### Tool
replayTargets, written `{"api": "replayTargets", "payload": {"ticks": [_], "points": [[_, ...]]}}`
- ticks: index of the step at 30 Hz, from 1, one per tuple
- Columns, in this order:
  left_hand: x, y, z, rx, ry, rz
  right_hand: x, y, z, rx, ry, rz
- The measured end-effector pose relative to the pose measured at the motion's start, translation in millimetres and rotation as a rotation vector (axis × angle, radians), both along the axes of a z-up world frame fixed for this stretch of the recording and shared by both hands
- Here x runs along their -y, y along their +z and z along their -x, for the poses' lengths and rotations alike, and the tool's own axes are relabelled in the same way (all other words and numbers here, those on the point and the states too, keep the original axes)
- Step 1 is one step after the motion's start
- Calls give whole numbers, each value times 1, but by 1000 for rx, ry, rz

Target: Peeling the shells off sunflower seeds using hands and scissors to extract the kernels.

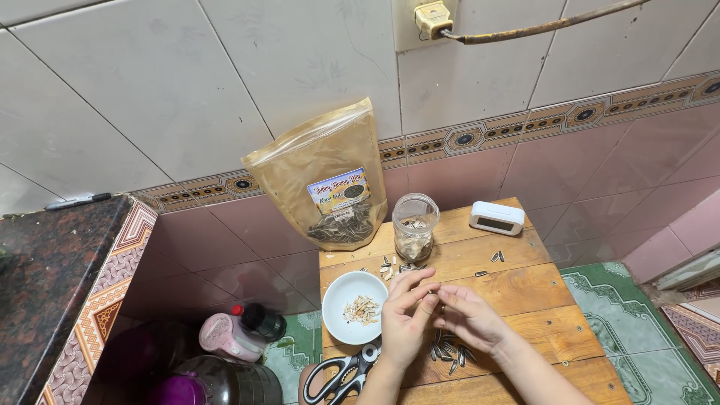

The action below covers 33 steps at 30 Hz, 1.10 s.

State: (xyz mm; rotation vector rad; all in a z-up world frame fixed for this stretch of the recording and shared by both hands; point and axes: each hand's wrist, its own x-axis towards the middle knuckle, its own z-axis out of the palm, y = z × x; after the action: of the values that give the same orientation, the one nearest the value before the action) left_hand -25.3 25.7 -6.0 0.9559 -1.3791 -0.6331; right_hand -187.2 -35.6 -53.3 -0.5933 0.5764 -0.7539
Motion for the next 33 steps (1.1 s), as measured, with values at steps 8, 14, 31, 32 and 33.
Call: {"api": "replayTargets", "payload": {"ticks": [8,14,31,32,33], "points": [[-1,-5,10,-337,-207,-253,10,-63,3,223,19,20],[-3,-28,20,-520,-252,-268,1,-50,-1,161,-48,84],[0,4,5,-332,-126,-197,2,-14,2,73,-37,60],[0,11,1,-73,-41,-50,2,-5,2,90,-11,115],[0,18,-3,185,46,98,1,4,3,106,16,171]]}}
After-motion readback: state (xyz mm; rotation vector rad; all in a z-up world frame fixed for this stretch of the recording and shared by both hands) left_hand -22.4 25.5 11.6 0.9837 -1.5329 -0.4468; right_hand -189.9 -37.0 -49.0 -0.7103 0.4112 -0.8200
